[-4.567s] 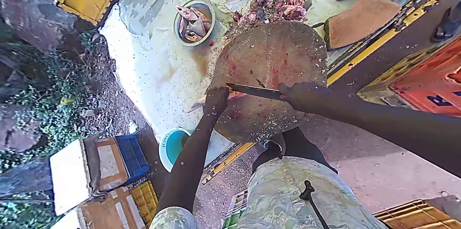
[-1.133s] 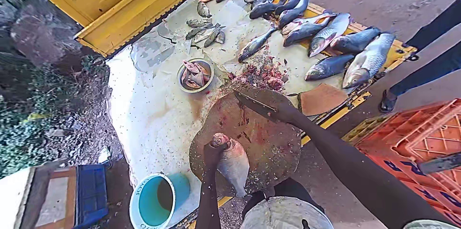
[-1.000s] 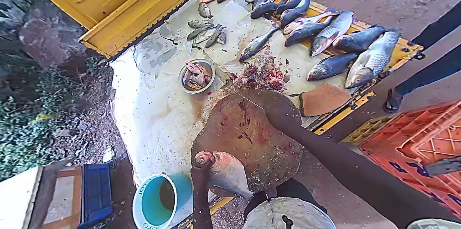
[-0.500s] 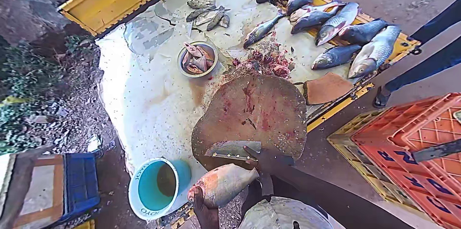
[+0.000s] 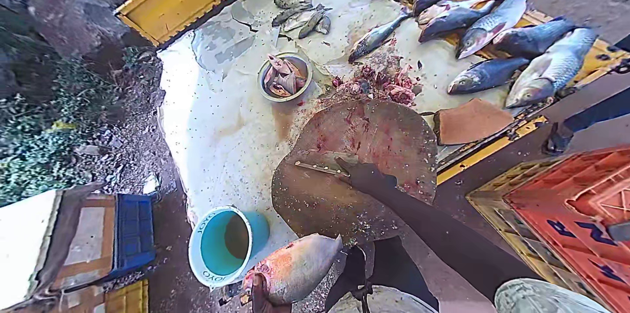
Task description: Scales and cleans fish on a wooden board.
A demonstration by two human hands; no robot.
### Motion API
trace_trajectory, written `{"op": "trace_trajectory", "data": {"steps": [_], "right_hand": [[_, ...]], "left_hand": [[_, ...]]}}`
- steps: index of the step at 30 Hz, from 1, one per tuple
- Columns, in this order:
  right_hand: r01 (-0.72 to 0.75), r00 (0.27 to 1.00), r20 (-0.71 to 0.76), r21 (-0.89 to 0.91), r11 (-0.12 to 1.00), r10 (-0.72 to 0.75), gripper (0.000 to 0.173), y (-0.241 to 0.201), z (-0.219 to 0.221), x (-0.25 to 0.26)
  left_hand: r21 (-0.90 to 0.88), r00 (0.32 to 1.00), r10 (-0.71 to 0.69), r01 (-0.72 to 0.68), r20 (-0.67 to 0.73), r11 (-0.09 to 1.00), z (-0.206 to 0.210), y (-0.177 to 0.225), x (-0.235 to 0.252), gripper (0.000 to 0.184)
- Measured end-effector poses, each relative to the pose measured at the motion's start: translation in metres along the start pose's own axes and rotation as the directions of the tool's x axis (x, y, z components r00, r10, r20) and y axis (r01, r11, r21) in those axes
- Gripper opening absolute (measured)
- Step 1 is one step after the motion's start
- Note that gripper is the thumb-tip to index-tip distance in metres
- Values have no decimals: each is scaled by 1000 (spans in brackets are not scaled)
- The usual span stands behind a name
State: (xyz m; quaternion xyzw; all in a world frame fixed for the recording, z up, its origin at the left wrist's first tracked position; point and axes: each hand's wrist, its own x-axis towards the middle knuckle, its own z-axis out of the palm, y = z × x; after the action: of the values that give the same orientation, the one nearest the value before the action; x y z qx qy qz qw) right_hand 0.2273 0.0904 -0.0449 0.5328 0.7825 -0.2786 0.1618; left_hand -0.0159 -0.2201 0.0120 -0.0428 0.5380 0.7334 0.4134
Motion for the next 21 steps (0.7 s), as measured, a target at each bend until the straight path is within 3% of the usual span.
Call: {"op": "trace_trajectory", "data": {"steps": [2,4,6,7,9,10,13,16,19,21], "right_hand": [[-165,970,-161,124,978,184,71,36,-37,47],[-220,933,-235,228,948,273,73,31,-48,63],[-165,964,-162,252,954,209,72,5,-31,25],[-89,992,-70,198,976,104,71,-2,-18,-3],[64,995,77,25,998,-65,70,9,9,-45],[60,994,90,-19,998,-58,71,28,12,-49],[-123,991,-55,-21,992,122,73,98,-37,-11],[-223,946,-216,108,969,242,73,112,-79,45],[-122,981,-143,77,990,132,71,89,-76,33],[-84,993,-85,-14,996,82,72,102,-78,27]], "left_hand": [[16,999,28,-28,15,999,6,0,-2,42],[35,998,58,-58,-5,998,0,-2,-5,41],[50,998,57,-56,-20,997,11,0,-11,35],[45,998,56,-55,-12,997,19,3,-11,33],[-8,998,63,-63,28,998,27,5,-7,34],[-30,997,62,-61,46,998,37,7,-3,41],[-92,995,61,-54,82,994,88,-1,8,48],[-162,991,54,-34,120,986,135,-33,52,42],[9,992,-70,71,-107,997,159,-75,87,35],[323,942,20,95,-335,942,169,-93,93,34]]}}
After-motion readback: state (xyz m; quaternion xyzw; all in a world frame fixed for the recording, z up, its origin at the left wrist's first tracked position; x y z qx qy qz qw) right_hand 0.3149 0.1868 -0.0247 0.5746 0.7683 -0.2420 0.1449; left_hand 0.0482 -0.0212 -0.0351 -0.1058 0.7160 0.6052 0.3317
